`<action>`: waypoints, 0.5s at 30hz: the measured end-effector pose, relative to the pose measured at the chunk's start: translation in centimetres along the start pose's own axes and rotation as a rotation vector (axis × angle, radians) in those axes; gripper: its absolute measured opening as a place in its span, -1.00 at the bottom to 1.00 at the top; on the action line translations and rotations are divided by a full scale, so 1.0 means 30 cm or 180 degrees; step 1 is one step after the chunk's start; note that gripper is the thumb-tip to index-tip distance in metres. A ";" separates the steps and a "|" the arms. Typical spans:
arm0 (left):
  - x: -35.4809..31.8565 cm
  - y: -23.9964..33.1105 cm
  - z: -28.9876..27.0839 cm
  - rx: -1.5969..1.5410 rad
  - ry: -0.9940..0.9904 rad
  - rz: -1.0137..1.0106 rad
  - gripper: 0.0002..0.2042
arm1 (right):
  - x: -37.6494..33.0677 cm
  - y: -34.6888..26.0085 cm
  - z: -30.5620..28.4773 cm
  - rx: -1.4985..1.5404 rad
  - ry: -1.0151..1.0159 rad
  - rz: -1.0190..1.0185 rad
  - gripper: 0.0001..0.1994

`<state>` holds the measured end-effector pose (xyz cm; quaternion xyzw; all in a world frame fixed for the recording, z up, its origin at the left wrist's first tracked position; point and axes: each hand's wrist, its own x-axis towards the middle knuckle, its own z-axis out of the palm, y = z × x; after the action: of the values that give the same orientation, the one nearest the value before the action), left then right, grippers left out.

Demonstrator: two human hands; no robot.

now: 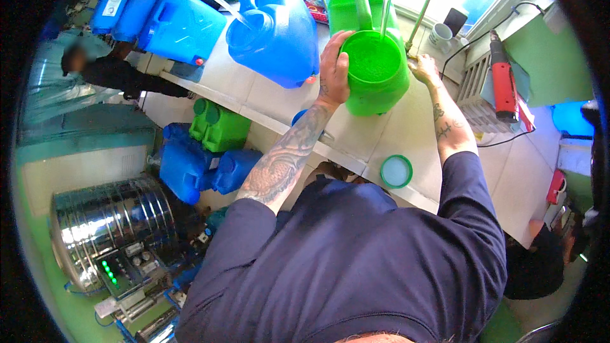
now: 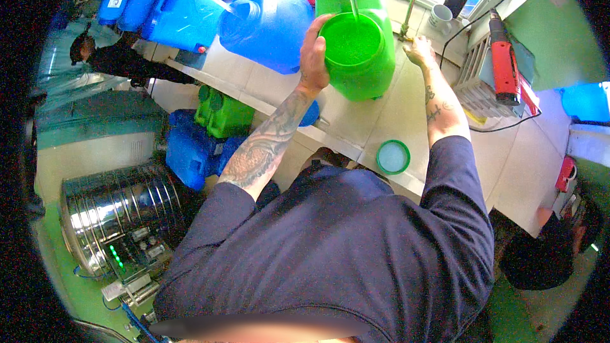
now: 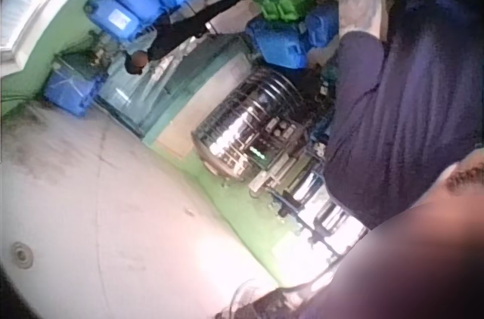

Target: The person places a green plastic container on a countertop, pours water from a blue container into it, and uses a red heat gun to soften the plastic around the opening. They insert a clear tube into the softened area, secure it, and then seal the container with a green lid. The person repeats this process for a second container.

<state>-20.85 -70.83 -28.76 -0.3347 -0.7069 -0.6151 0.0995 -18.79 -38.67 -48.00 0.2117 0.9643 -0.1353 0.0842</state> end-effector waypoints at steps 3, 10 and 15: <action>-0.001 -0.011 -0.002 0.0003 -0.0007 0.0026 -0.53 | 0.012 0.037 0.076 0.0246 -0.0015 -0.0033 -0.31; 0.007 0.009 -0.012 0.0124 -0.0007 0.0118 -0.55 | -0.186 0.040 0.311 0.1428 0.1012 0.0332 -0.28; -0.023 -0.091 -0.016 -0.0301 0.0099 -0.0103 -0.53 | -0.619 -0.069 0.316 0.1847 0.1271 0.0408 -0.46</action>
<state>-22.09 -71.58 -31.22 -0.3180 -0.6807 -0.6545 0.0846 -2.05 -50.44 -52.45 0.3091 0.8679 -0.3539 -0.1613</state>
